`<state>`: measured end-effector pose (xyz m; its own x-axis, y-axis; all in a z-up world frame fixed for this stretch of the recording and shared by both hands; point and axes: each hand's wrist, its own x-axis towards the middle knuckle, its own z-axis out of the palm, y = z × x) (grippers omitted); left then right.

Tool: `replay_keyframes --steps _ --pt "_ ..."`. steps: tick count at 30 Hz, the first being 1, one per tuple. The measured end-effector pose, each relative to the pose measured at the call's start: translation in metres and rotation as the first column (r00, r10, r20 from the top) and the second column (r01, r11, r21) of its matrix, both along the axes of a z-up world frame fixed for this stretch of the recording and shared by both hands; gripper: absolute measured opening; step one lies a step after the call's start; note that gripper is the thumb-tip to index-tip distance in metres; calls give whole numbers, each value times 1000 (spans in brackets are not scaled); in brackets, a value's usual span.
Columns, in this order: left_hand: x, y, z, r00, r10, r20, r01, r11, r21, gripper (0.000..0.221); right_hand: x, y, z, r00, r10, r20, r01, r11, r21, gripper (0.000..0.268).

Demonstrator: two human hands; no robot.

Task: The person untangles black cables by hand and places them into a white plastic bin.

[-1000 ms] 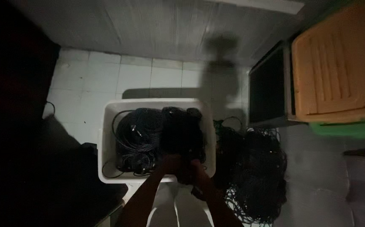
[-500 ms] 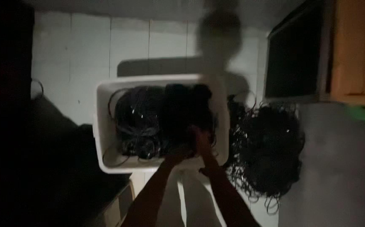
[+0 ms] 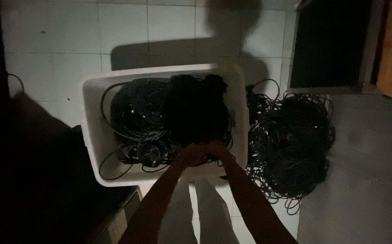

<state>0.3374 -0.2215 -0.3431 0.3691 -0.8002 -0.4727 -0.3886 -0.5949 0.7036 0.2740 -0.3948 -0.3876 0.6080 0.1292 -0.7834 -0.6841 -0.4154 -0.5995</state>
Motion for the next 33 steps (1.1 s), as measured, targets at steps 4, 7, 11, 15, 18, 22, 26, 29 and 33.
replay_keyframes --steps 4,7,11,15,18,22,26,29,33 --pt "3 3 -2 1000 14 -4 -14 1000 -2 60 1 -4 -6 995 64 -73 -57 994 95 47" --pt "2 4 -4 999 43 3 -43 999 -11 61 0 -7 -8 988 100 -116 -80 983 163 46" --pt "4 0 -8 994 104 30 -103 994 -33 62 -4 -15 -8 983 110 -150 -74 971 228 45" --pt "-6 9 -5 993 118 27 -118 993 -29 63 -11 -18 -13 984 73 -160 -34 971 236 44" --pt "-7 9 -4 994 101 42 -100 995 -28 64 -1 -26 -22 991 21 -134 6 980 199 43" --pt "-12 9 -11 993 90 75 -90 996 -2 65 -3 -26 -33 992 -38 -119 58 983 172 43" --pt "-7 3 -23 988 88 124 -93 995 30 66 -7 -26 -37 992 -82 -98 96 984 152 42" --pt "-5 -1 -30 986 85 145 -92 995 42 67 -13 -26 -35 990 -121 -73 130 983 130 42" --pt "-8 -6 -34 984 79 161 -88 995 46 68 -19 -31 -33 987 -153 -46 157 981 116 41"
